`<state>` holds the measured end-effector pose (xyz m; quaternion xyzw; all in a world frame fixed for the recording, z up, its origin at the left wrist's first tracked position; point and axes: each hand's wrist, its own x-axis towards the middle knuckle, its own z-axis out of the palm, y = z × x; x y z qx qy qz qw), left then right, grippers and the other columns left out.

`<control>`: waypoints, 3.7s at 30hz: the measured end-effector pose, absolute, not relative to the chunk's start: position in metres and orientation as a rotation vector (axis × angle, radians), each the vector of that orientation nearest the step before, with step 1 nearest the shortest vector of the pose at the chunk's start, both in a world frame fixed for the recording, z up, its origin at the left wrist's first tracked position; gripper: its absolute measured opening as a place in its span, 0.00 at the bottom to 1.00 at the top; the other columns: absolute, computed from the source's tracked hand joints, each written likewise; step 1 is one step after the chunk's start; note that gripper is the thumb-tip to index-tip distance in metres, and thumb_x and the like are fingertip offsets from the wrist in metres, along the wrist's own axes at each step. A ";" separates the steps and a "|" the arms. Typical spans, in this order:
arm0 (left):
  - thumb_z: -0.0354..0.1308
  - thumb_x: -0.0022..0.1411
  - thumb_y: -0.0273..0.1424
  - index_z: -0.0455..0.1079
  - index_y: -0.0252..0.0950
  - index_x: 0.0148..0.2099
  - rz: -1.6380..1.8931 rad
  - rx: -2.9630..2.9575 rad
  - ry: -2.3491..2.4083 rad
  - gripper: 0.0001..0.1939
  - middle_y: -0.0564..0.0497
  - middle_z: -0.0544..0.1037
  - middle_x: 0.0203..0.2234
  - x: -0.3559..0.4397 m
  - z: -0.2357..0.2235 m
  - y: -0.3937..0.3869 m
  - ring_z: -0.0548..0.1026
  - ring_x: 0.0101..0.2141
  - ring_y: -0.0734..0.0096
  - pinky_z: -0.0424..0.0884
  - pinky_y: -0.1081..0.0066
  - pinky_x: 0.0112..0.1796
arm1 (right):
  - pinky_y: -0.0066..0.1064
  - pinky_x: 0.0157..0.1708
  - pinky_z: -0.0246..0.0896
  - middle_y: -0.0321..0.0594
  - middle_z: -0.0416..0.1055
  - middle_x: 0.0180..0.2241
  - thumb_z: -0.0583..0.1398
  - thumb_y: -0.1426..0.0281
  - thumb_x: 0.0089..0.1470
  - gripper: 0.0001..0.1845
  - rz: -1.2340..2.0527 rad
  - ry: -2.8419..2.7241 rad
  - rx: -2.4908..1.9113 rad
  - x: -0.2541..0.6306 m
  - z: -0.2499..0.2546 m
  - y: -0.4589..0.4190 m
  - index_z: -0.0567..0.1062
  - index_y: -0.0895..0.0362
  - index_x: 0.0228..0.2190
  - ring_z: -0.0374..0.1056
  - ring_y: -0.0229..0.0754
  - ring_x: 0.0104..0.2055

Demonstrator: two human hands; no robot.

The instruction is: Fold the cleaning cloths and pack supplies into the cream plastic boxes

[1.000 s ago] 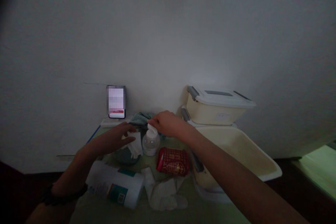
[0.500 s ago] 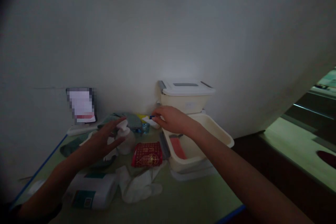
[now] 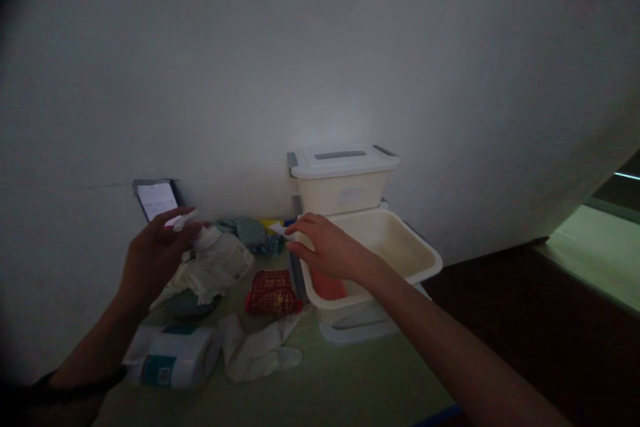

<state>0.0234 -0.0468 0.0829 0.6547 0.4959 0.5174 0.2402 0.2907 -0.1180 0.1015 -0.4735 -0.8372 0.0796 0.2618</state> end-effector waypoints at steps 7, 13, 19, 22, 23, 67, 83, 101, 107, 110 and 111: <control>0.65 0.46 0.36 0.71 0.35 0.43 1.607 1.511 1.233 0.20 0.49 0.81 0.26 0.036 0.111 -0.064 0.79 0.28 0.65 0.75 0.75 0.23 | 0.37 0.49 0.58 0.46 0.70 0.46 0.55 0.66 0.56 0.18 0.372 -2.192 -1.221 0.257 0.111 -0.118 0.69 0.59 0.47 0.65 0.43 0.49; 0.66 0.46 0.35 0.71 0.35 0.44 1.594 1.542 1.186 0.21 0.51 0.80 0.25 0.035 0.101 -0.062 0.78 0.26 0.68 0.74 0.76 0.22 | 0.39 0.50 0.57 0.48 0.69 0.48 0.54 0.63 0.56 0.21 0.509 -2.208 -1.254 0.241 0.114 -0.120 0.68 0.60 0.49 0.65 0.45 0.50; 0.66 0.47 0.33 0.69 0.35 0.43 1.584 1.514 1.069 0.20 0.51 0.80 0.25 0.034 0.096 -0.057 0.78 0.26 0.70 0.75 0.76 0.24 | 0.41 0.49 0.59 0.51 0.67 0.51 0.59 0.59 0.51 0.30 0.674 -2.158 -1.265 0.230 0.109 -0.108 0.63 0.60 0.53 0.64 0.48 0.50; 0.65 0.49 0.33 0.68 0.35 0.43 1.617 1.478 1.015 0.18 0.52 0.79 0.26 0.035 0.096 -0.056 0.77 0.25 0.72 0.75 0.76 0.24 | 0.42 0.48 0.59 0.50 0.66 0.52 0.60 0.59 0.49 0.34 0.748 -2.146 -1.258 0.223 0.108 -0.100 0.60 0.58 0.55 0.65 0.49 0.50; 0.64 0.49 0.33 0.68 0.35 0.43 1.625 1.465 1.008 0.18 0.52 0.79 0.26 0.036 0.097 -0.056 0.77 0.25 0.72 0.75 0.76 0.24 | 0.42 0.48 0.59 0.50 0.65 0.52 0.61 0.59 0.48 0.36 0.753 -2.150 -1.260 0.221 0.108 -0.098 0.59 0.57 0.55 0.64 0.49 0.50; 0.55 0.57 0.38 0.69 0.40 0.44 0.421 2.281 1.061 0.14 0.48 0.75 0.41 -0.079 0.065 -0.062 0.73 0.40 0.62 0.68 0.63 0.41 | 0.42 0.45 0.60 0.49 0.72 0.42 0.53 0.65 0.55 0.18 0.446 -2.614 -1.459 0.182 0.095 -0.110 0.71 0.60 0.46 0.67 0.50 0.45; 0.67 0.38 0.42 0.69 0.46 0.48 0.169 2.383 1.224 0.32 0.49 0.76 0.42 -0.114 0.046 -0.089 0.72 0.43 0.50 0.64 0.59 0.43 | 0.47 0.50 0.57 0.54 0.61 0.56 0.63 0.50 0.40 0.51 0.879 -2.548 -1.332 0.135 0.035 -0.133 0.53 0.59 0.59 0.61 0.57 0.54; 0.61 0.50 0.35 0.63 0.38 0.41 1.428 1.024 0.554 0.17 0.50 0.75 0.32 0.015 0.101 -0.076 0.76 0.30 0.65 0.74 0.65 0.32 | 0.37 0.37 0.66 0.40 0.72 0.42 0.65 0.65 0.41 0.31 1.010 -1.875 -1.300 0.167 0.088 -0.139 0.63 0.52 0.48 0.70 0.45 0.40; 0.58 0.48 0.35 0.63 0.39 0.37 1.553 0.903 0.521 0.13 0.52 0.73 0.31 0.036 0.103 -0.086 0.75 0.29 0.66 0.73 0.66 0.31 | 0.39 0.42 0.65 0.40 0.72 0.43 0.66 0.62 0.41 0.30 1.401 -1.889 -1.135 0.191 0.107 -0.123 0.67 0.53 0.47 0.68 0.48 0.45; 0.58 0.48 0.34 0.63 0.40 0.36 1.616 1.033 0.416 0.11 0.53 0.71 0.33 0.050 0.112 -0.092 0.74 0.32 0.65 0.73 0.65 0.34 | 0.36 0.36 0.67 0.39 0.73 0.41 0.67 0.64 0.38 0.33 1.356 -1.933 -1.150 0.207 0.126 -0.124 0.66 0.53 0.48 0.70 0.46 0.41; 0.58 0.49 0.35 0.64 0.40 0.36 1.624 1.099 0.377 0.11 0.53 0.71 0.33 0.055 0.115 -0.093 0.74 0.35 0.65 0.72 0.65 0.37 | 0.34 0.35 0.67 0.39 0.73 0.41 0.67 0.64 0.38 0.33 1.272 -1.954 -1.175 0.213 0.133 -0.127 0.66 0.53 0.48 0.70 0.45 0.40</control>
